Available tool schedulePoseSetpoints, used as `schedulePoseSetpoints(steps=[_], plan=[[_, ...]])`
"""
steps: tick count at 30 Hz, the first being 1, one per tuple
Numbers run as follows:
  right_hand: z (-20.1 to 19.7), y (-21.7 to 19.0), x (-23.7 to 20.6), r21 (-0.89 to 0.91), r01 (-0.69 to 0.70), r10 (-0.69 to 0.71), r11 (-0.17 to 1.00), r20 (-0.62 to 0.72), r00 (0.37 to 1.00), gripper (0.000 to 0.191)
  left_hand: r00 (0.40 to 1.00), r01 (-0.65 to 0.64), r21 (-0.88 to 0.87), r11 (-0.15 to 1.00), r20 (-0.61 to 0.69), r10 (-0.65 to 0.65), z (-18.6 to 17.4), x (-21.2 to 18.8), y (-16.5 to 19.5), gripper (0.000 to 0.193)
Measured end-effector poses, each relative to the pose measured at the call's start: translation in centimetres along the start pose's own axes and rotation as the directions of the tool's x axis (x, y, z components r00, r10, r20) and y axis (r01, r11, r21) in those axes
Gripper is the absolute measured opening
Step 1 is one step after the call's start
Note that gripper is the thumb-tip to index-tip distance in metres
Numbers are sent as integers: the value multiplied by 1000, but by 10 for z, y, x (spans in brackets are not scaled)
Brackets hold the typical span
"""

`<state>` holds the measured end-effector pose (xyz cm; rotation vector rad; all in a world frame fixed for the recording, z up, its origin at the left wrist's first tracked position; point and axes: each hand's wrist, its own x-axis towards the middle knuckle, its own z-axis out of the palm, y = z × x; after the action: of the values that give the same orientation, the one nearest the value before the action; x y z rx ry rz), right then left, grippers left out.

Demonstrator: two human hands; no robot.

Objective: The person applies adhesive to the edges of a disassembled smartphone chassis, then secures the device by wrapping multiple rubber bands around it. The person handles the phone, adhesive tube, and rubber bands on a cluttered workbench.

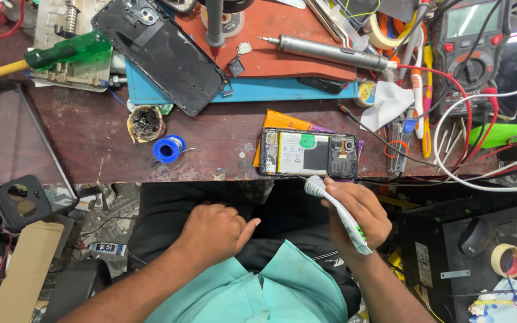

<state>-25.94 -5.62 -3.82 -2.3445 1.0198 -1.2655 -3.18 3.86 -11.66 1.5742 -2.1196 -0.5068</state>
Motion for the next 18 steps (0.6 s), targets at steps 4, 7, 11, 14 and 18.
schedulePoseSetpoints(steps=[4,7,11,14,18], plan=[[-4,0,1,-1,-15,15,1000,-8,1000,20,1000,3,-8,1000,-5,-3,0,1,0,48],[-7,1,1,-16,-20,20,1000,-12,1000,20,1000,5,-1,1000,18,-5,1,1,-1,49],[-11,4,1,-36,-21,20,999,-21,1000,20,1000,6,9,1000,17,-7,3,0,-1,49],[-13,6,1,-27,-13,12,1000,-33,999,18,999,10,17,1000,31,-11,5,0,-1,49],[-15,9,-1,-30,-24,22,999,-53,998,18,999,0,31,1000,34,-1,7,0,0,49]])
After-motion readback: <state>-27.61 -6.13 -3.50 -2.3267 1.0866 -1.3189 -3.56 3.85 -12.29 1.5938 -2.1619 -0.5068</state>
